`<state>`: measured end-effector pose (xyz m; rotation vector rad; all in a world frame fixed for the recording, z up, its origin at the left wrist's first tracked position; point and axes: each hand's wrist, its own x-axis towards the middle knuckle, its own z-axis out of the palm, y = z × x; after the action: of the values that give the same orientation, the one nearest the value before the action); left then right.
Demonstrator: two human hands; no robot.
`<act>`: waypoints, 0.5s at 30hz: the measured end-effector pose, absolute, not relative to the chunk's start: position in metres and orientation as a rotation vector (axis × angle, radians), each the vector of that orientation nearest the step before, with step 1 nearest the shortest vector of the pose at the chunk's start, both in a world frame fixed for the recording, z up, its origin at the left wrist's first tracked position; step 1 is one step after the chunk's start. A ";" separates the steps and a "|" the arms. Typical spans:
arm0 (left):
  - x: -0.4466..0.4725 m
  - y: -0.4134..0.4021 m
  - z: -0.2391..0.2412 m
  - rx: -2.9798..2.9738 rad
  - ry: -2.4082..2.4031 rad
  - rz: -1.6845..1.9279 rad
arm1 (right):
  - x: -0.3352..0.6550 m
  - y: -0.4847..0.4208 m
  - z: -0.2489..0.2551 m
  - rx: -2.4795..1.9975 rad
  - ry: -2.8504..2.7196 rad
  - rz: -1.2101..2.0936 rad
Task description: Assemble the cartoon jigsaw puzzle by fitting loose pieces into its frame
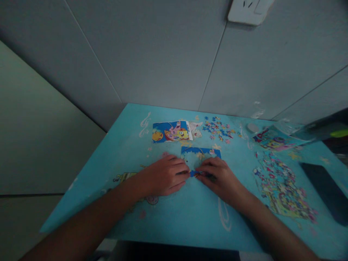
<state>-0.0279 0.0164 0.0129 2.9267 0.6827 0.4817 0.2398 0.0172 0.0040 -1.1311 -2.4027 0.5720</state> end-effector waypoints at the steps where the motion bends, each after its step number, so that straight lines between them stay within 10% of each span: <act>1: -0.028 0.016 0.013 2.929 0.682 0.489 | 0.240 0.017 0.005 -1.129 -2.402 0.567; 15: -0.028 0.016 0.013 2.931 0.687 0.463 | 0.240 0.017 0.013 -1.206 -2.148 0.966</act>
<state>-0.0284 0.0161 0.0133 2.9307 0.6867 0.4627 0.2402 0.0172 0.0127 -1.2064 -2.1482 0.9662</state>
